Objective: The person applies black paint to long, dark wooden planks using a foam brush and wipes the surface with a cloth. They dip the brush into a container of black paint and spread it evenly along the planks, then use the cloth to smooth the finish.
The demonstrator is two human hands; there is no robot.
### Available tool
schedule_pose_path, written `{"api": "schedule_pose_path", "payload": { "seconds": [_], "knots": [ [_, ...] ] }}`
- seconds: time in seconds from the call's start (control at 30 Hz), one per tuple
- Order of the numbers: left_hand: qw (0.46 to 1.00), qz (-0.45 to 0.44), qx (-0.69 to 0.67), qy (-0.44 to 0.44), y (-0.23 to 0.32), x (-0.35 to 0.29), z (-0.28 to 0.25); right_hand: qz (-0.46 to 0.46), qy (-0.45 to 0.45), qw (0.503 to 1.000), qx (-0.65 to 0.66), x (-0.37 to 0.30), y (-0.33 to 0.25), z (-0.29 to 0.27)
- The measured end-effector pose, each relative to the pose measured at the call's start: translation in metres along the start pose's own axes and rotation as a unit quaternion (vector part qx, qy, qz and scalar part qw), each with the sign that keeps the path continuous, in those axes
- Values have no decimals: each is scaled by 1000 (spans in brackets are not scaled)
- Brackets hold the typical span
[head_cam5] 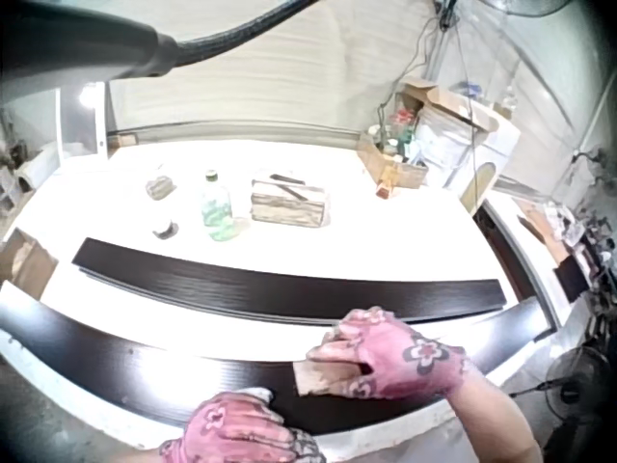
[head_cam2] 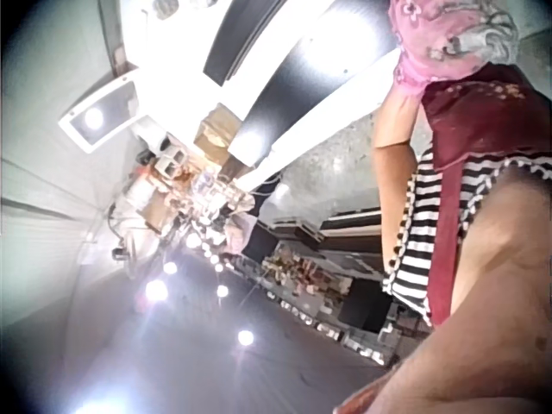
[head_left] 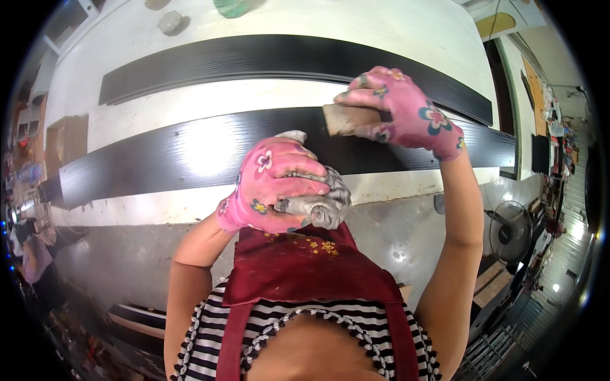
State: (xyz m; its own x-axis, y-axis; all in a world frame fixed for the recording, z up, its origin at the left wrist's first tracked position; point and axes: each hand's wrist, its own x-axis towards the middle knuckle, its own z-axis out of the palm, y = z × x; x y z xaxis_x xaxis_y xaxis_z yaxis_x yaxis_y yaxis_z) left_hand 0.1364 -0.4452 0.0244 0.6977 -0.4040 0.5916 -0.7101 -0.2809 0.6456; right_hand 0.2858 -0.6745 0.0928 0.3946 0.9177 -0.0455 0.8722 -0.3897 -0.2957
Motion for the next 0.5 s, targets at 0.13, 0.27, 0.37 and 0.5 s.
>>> {"api": "schedule_pose_path", "payload": {
  "seconds": [0.13,0.27,0.37,0.5],
  "knots": [
    [998,17,-55,4,0,-7,-1,-15,-3,1000,-9,9,-2,-2],
    [999,21,-47,-2,2,-7,2,28,17,999,31,-6,4,-13],
    [999,17,-35,-23,0,-5,2,22,36,999,11,-2,4,-1],
    [999,-3,-11,-46,4,-2,2,9,33,999,-7,-3,8,4]
  ]
}}
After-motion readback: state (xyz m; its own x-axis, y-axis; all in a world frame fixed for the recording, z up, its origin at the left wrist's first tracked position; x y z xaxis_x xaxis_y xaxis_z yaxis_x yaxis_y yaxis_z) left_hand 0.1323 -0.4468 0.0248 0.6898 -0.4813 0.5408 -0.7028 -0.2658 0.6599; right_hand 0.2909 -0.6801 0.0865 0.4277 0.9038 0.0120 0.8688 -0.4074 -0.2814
